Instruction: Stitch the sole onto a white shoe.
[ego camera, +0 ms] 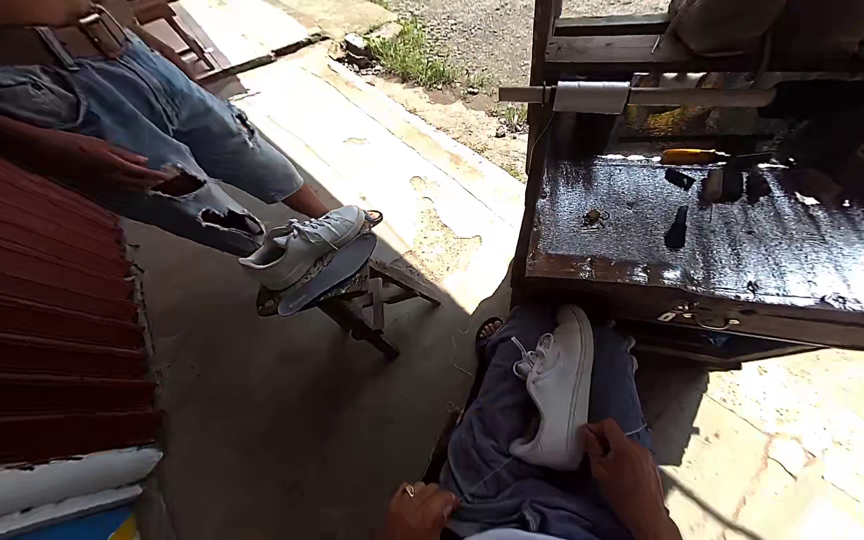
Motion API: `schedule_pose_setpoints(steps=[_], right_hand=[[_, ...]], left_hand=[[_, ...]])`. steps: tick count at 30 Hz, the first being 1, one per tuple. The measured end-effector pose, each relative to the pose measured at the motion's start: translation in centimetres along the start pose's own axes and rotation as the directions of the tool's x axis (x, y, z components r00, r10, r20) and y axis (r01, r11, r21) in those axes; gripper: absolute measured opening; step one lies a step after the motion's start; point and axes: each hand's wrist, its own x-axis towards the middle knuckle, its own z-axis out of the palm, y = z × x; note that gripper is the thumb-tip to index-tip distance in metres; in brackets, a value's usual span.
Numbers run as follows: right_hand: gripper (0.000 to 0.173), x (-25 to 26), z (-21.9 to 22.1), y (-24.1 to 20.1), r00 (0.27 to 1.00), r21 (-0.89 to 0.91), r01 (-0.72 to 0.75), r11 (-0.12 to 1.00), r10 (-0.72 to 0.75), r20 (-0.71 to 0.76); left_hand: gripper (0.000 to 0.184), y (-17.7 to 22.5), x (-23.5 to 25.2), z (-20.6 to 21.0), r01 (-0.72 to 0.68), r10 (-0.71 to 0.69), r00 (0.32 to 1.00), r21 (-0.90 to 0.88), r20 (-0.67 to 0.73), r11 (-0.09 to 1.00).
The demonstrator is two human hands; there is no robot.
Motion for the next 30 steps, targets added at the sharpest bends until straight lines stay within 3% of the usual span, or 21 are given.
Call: schedule_pose_setpoints(steps=[2,3,5,7,9,11,15,17,26,30], right_hand=[[0.029,-0.1,-0.8,1.2,0.999,0.239,-0.021,0.971,0.029,-0.030],[0.036,-0.1,-0.9,2.0,0.998,0.377,-0.040,0.925,0.056,-0.032],[0.034,-0.8,-0.8,3.8,0.995,0.529,-0.041,0.848,0.084,-0.056],[0.026,-1.3,-1.3,4.8,0.997,0.561,0.004,0.828,0.038,-0.063],[0.036,-1.2,-3.0,4.0,0.994,0.599,-0.053,0.799,0.101,-0.046],[0.050,-0.7,-5.1,2.7,0.988,0.625,-0.139,0.769,0.149,0.037],[0.035,-0.9,-4.8,1.9,0.990,0.388,-0.111,0.915,0.070,0.120],[0.032,-1.0,-3.7,2.0,0.991,0.296,-0.065,0.953,0.027,0.131],[0.033,-1.3,-2.4,2.3,0.984,0.284,-0.104,0.953,0.057,0.168],[0.035,-0.2,-4.1,1.6,0.965,0.071,-0.023,0.997,0.003,0.264]], left_hand=[[0.034,0.6,3.3,0.3,0.001,-0.013,0.998,-0.192,-0.062,0.981],[0.034,1.6,5.4,-0.2,0.032,-0.039,0.999,-0.359,-0.011,0.933],[0.044,3.9,10.0,-1.0,0.219,-0.085,0.969,-0.655,0.231,0.724],[0.050,4.8,14.1,-0.8,0.424,-0.043,0.881,-0.743,0.472,0.518],[0.039,5.1,17.0,0.2,0.518,0.029,0.804,-0.723,0.594,0.457],[0.016,5.1,19.3,0.9,0.549,0.126,0.729,-0.685,0.673,0.480],[0.008,4.9,21.4,1.5,0.621,0.213,0.625,-0.643,0.751,0.448],[0.008,4.7,21.7,1.7,0.646,0.234,0.602,-0.638,0.764,0.419],[0.007,4.3,21.8,2.0,0.699,0.263,0.569,-0.627,0.779,0.344],[0.008,4.3,21.7,2.1,0.708,0.266,0.560,-0.620,0.785,0.338]])
